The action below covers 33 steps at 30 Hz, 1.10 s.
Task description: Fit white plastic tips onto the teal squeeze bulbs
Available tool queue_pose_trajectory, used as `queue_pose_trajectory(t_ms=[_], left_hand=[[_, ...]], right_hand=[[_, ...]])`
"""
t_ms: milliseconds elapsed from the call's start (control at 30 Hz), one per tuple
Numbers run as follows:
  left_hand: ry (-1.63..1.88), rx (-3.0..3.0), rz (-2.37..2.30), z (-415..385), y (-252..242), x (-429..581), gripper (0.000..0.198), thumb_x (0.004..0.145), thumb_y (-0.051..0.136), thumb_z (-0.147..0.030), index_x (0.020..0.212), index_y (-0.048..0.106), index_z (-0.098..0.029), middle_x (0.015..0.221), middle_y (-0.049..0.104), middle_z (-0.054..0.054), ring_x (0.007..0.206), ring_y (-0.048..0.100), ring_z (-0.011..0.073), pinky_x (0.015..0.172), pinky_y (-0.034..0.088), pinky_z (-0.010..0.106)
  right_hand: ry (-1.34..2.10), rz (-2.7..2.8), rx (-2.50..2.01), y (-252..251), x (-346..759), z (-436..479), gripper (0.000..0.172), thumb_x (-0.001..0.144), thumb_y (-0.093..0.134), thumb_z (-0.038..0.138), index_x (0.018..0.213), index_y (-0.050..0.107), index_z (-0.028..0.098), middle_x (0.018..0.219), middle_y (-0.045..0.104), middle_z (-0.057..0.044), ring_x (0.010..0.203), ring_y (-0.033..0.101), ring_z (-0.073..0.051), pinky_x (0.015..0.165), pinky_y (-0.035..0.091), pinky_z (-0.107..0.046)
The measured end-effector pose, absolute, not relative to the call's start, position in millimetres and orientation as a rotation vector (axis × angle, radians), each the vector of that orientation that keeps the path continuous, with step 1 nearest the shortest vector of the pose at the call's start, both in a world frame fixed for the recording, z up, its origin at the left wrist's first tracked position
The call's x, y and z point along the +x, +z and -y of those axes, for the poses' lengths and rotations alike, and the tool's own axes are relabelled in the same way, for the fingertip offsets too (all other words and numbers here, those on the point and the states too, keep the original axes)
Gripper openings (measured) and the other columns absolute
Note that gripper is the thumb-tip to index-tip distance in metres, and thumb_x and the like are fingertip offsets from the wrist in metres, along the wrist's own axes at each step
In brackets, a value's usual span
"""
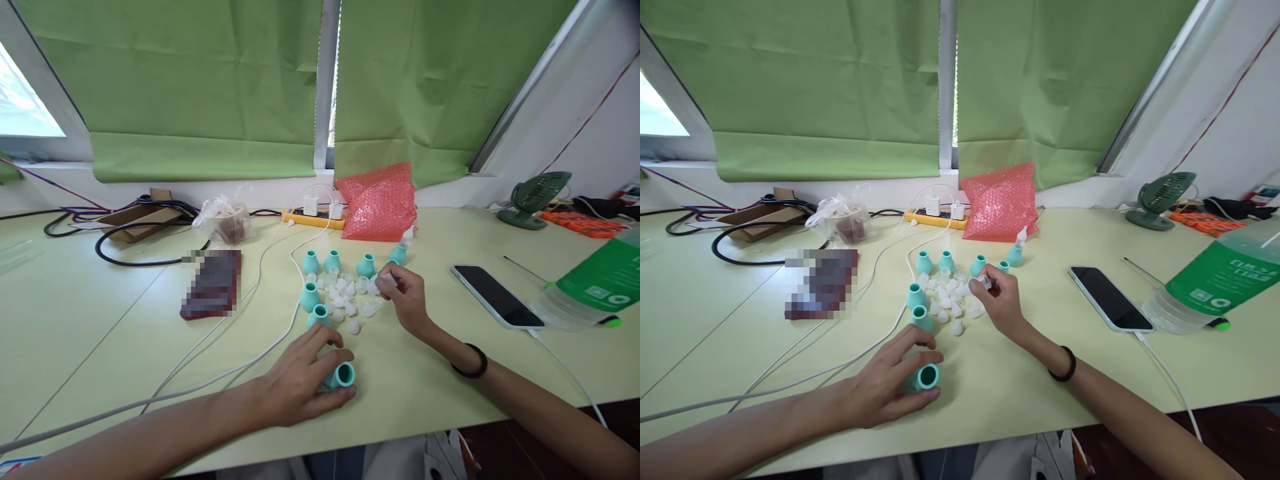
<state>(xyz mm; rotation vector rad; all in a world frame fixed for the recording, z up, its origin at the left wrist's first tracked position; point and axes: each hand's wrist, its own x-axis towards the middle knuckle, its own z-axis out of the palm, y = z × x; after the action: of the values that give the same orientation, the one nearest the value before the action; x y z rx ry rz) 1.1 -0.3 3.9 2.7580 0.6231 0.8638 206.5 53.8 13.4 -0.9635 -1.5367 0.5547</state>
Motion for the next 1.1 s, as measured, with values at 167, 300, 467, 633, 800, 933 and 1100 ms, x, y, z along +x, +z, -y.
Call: queue_pose_trajectory(t_ms=[167, 300, 467, 633, 800, 933, 1100], left_hand=[[0.943, 2.761, -0.773, 1, -1, 1, 0.026, 0.078, 0.049, -0.032, 0.097, 0.052, -0.016, 0.079, 0.042, 0.005, 0.071, 0.046, 0.0149, 0.058, 0.043, 0.026], [0.955, 2.746, -0.818, 0, -4, 2, 0.026, 0.079, 0.047, -0.028, 0.102, 0.047, -0.016, 0.087, 0.046, 0.006, 0.079, 0.049, 0.0152, 0.062, 0.045, 0.025], [0.930, 2.785, -0.785, 0, -4, 3, 0.027, 0.080, 0.045, -0.022, 0.106, 0.042, -0.015, 0.093, 0.049, 0.009, 0.086, 0.049, 0.0165, 0.069, 0.047, 0.026], [0.802, 3.156, -0.541, 2, -3, 6, 0.031, 0.079, 0.041, -0.012, 0.108, 0.043, -0.021, 0.095, 0.047, 0.008, 0.093, 0.045, 0.0225, 0.073, 0.045, 0.034], [0.701, 3.127, -0.571, 1, -2, 6, 0.033, 0.079, 0.038, -0.010, 0.110, 0.043, -0.019, 0.101, 0.045, 0.010, 0.097, 0.042, 0.0225, 0.078, 0.043, 0.033], [0.711, 3.125, -0.527, 1, -2, 6, 0.034, 0.079, 0.037, -0.008, 0.112, 0.041, -0.018, 0.101, 0.047, 0.010, 0.100, 0.042, 0.0237, 0.078, 0.044, 0.034], [0.803, 3.068, -0.504, -2, -5, 6, 0.034, 0.076, 0.042, -0.007, 0.110, 0.041, -0.011, 0.098, 0.052, 0.011, 0.100, 0.044, 0.0232, 0.079, 0.045, 0.033]], right_hand=[[0.221, 1.786, -1.092, 15, 208, -58, 0.019, 0.063, 0.055, 0.024, 0.056, 0.038, 0.017, 0.046, 0.031, 0.007, 0.039, 0.027, -0.004, 0.038, 0.024, -0.018], [-0.044, 1.923, -1.162, 9, 206, -61, 0.014, 0.061, 0.054, 0.021, 0.059, 0.042, 0.017, 0.041, 0.034, 0.008, 0.037, 0.032, -0.004, 0.041, 0.030, -0.018], [-0.255, 1.984, -1.069, -3, 203, -68, 0.014, 0.066, 0.052, 0.017, 0.055, 0.044, 0.016, 0.039, 0.035, 0.007, 0.036, 0.034, -0.005, 0.041, 0.029, -0.018], [-0.163, 1.837, -0.794, 15, 197, -44, 0.010, 0.071, 0.046, 0.012, 0.063, 0.044, 0.017, 0.048, 0.042, 0.003, 0.042, 0.037, -0.007, 0.042, 0.032, -0.019], [-0.203, 1.922, -0.598, 28, 197, -35, 0.012, 0.070, 0.045, 0.008, 0.063, 0.044, 0.017, 0.049, 0.042, 0.002, 0.044, 0.037, -0.008, 0.043, 0.031, -0.021], [-0.300, 1.922, -0.710, 32, 199, -41, 0.016, 0.071, 0.046, 0.008, 0.059, 0.043, 0.018, 0.046, 0.039, 0.004, 0.041, 0.032, -0.007, 0.041, 0.030, -0.022], [-0.460, 1.893, -0.571, 59, 207, -28, 0.017, 0.065, 0.052, 0.006, 0.060, 0.045, 0.020, 0.047, 0.041, 0.004, 0.044, 0.041, -0.009, 0.042, 0.035, -0.022]])
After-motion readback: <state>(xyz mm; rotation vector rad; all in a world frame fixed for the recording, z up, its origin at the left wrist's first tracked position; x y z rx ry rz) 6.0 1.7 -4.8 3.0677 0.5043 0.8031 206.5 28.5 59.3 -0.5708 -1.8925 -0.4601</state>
